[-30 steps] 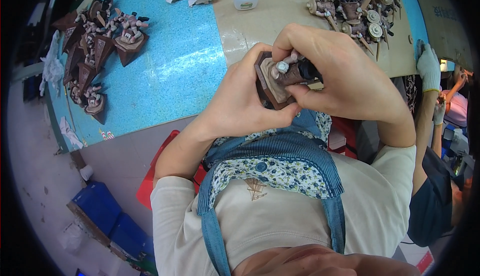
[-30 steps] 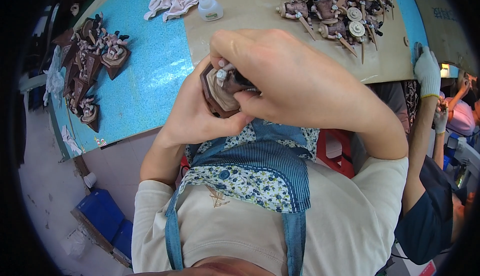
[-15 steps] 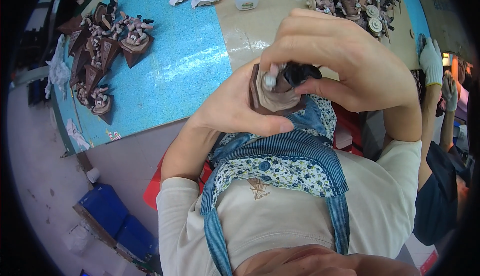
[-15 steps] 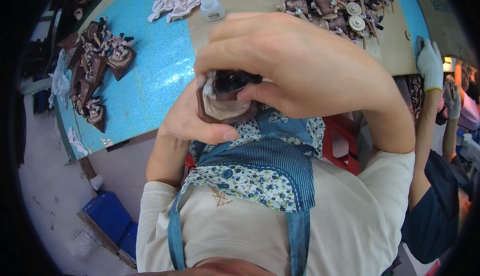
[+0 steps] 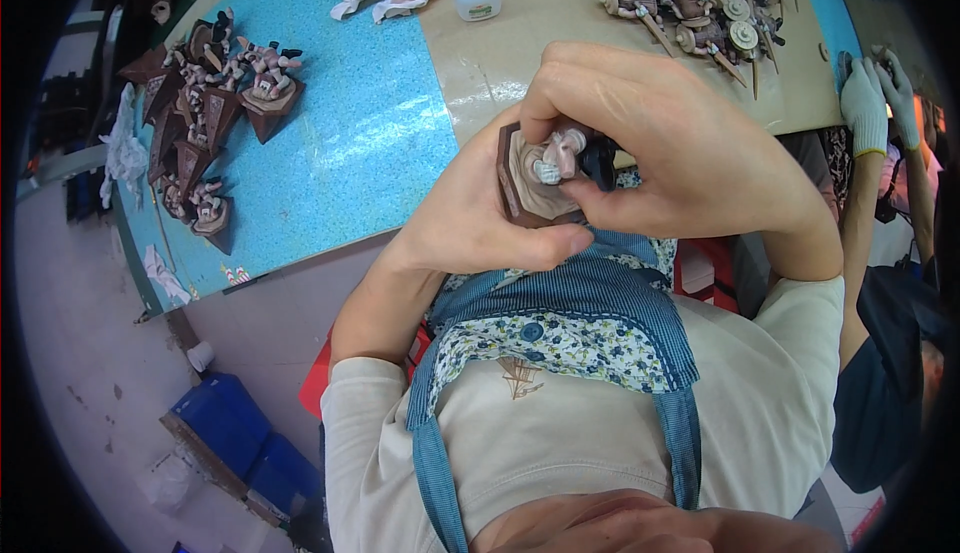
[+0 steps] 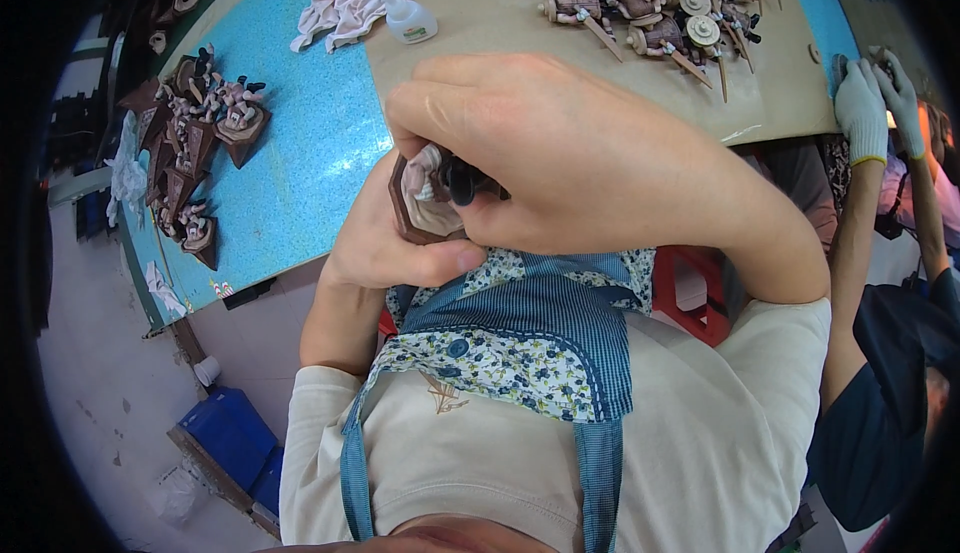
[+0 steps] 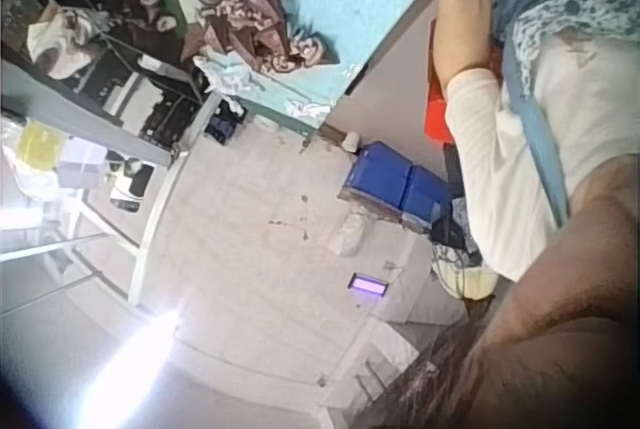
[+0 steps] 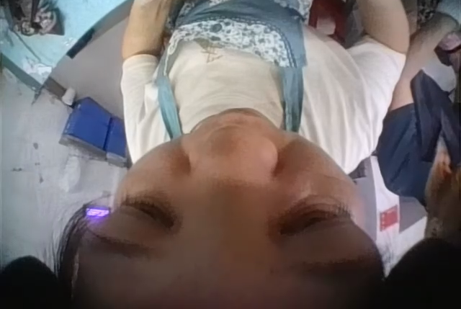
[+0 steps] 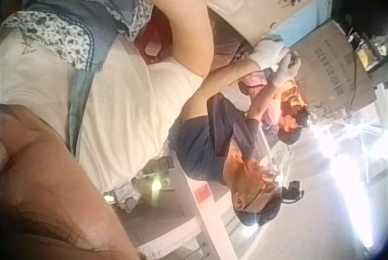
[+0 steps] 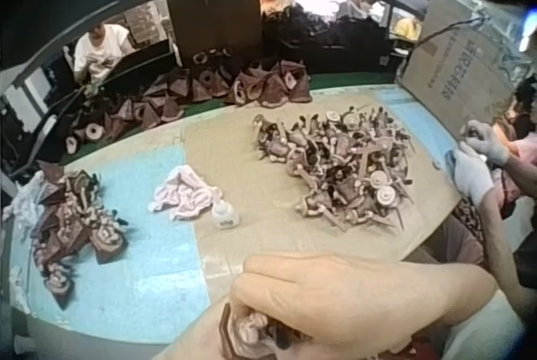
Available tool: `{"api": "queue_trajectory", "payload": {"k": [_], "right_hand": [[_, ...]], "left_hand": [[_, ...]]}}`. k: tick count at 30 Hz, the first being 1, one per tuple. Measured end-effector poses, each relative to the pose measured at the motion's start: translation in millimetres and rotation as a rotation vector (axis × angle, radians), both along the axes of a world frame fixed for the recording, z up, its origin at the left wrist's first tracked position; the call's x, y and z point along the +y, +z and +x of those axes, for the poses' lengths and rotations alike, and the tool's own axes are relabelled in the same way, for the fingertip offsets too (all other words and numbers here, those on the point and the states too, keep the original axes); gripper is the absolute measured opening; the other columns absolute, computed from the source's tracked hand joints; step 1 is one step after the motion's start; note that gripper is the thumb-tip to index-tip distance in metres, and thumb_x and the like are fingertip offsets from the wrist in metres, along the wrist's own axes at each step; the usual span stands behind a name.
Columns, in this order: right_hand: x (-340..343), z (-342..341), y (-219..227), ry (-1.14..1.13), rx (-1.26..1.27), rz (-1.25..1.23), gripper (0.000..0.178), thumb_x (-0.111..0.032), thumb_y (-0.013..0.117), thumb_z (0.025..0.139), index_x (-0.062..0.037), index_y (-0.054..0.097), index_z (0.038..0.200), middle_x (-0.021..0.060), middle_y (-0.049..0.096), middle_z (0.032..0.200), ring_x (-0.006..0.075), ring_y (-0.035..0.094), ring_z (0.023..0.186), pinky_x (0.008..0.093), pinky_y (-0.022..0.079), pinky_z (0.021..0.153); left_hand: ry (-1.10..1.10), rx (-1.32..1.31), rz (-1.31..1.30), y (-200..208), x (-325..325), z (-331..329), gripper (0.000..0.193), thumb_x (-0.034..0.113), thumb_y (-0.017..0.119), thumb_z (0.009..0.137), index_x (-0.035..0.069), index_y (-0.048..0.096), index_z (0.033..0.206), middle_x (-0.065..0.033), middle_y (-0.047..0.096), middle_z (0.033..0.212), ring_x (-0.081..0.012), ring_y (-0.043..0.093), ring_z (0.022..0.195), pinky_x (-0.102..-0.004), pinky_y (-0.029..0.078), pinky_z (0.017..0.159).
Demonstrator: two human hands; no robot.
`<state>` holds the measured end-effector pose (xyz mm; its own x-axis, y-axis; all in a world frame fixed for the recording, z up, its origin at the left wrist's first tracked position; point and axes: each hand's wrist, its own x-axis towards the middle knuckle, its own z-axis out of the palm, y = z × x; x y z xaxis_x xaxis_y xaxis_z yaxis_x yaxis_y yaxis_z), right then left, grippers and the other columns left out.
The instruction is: The person assembles figurines by applying glue into hollow bases from a bottle, inserting small figure pieces into the bases by hand, and pressing them together. The person then handles and points at different base pieces on the work table.
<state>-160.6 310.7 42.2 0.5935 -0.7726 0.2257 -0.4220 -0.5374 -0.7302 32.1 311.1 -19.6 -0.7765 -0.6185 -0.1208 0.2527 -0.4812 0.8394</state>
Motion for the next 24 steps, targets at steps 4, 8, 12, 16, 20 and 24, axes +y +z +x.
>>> {"api": "queue_trajectory", "payload": {"k": [4,8,12,16,20,24], "right_hand": [[0.6,0.7,-4.0,-0.015,0.015,0.064,0.030,0.000,0.070,0.063,-0.0022,0.052,0.088,0.0110,0.053,0.083,0.0313,0.056,0.077,0.0362,0.046,0.065],[2.1,5.4,-8.0,-0.046,0.039,0.051,0.033,-0.002,0.072,0.061,-0.0033,0.050,0.085,0.0111,0.052,0.078,0.0324,0.055,0.073,0.0372,0.045,0.062],[-3.1,6.4,-7.7,0.006,0.008,0.194,0.032,-0.004,0.073,0.063,0.0030,0.053,0.086,0.0202,0.060,0.077,0.0396,0.061,0.073,0.0423,0.047,0.062],[-8.6,2.1,-2.2,0.067,0.052,0.298,0.031,-0.006,0.072,0.064,0.0025,0.055,0.088,0.0201,0.061,0.077,0.0383,0.062,0.071,0.0412,0.048,0.061],[-2.2,9.9,-6.9,0.011,0.019,0.184,0.033,-0.005,0.074,0.058,-0.0032,0.050,0.082,0.0119,0.052,0.072,0.0337,0.053,0.067,0.0369,0.043,0.059],[-0.9,12.9,-11.4,0.023,0.058,0.119,0.032,-0.005,0.072,0.059,-0.0021,0.050,0.082,0.0126,0.051,0.071,0.0345,0.052,0.065,0.0373,0.043,0.058]], "left_hand": [[0.013,-0.053,-0.050,0.5,0.0,1.8,0.066,-0.004,0.077,0.066,-0.001,0.045,0.123,-0.0044,0.057,0.106,-0.0120,0.058,0.097,-0.0259,0.050,0.082],[-0.007,-0.067,0.056,1.9,-1.6,4.0,0.063,-0.003,0.077,0.066,0.000,0.045,0.120,-0.0038,0.057,0.105,-0.0112,0.058,0.094,-0.0255,0.051,0.080],[-0.052,-0.087,0.014,-1.1,0.4,5.8,0.068,-0.001,0.078,0.066,-0.001,0.044,0.125,-0.0043,0.056,0.109,-0.0101,0.056,0.099,-0.0261,0.049,0.085],[-0.090,-0.027,-0.033,-2.9,-0.8,8.7,0.073,0.002,0.079,0.066,-0.001,0.042,0.129,-0.0045,0.054,0.114,-0.0105,0.054,0.104,-0.0267,0.046,0.090],[-0.048,-0.016,0.000,0.2,0.2,7.2,0.071,0.001,0.079,0.066,-0.001,0.042,0.127,-0.0047,0.055,0.110,-0.0101,0.056,0.099,-0.0261,0.048,0.086],[-0.075,-0.041,0.040,-4.9,5.5,8.4,0.067,-0.002,0.078,0.066,-0.001,0.041,0.123,-0.0052,0.056,0.104,-0.0093,0.059,0.090,-0.0251,0.050,0.078]]}}
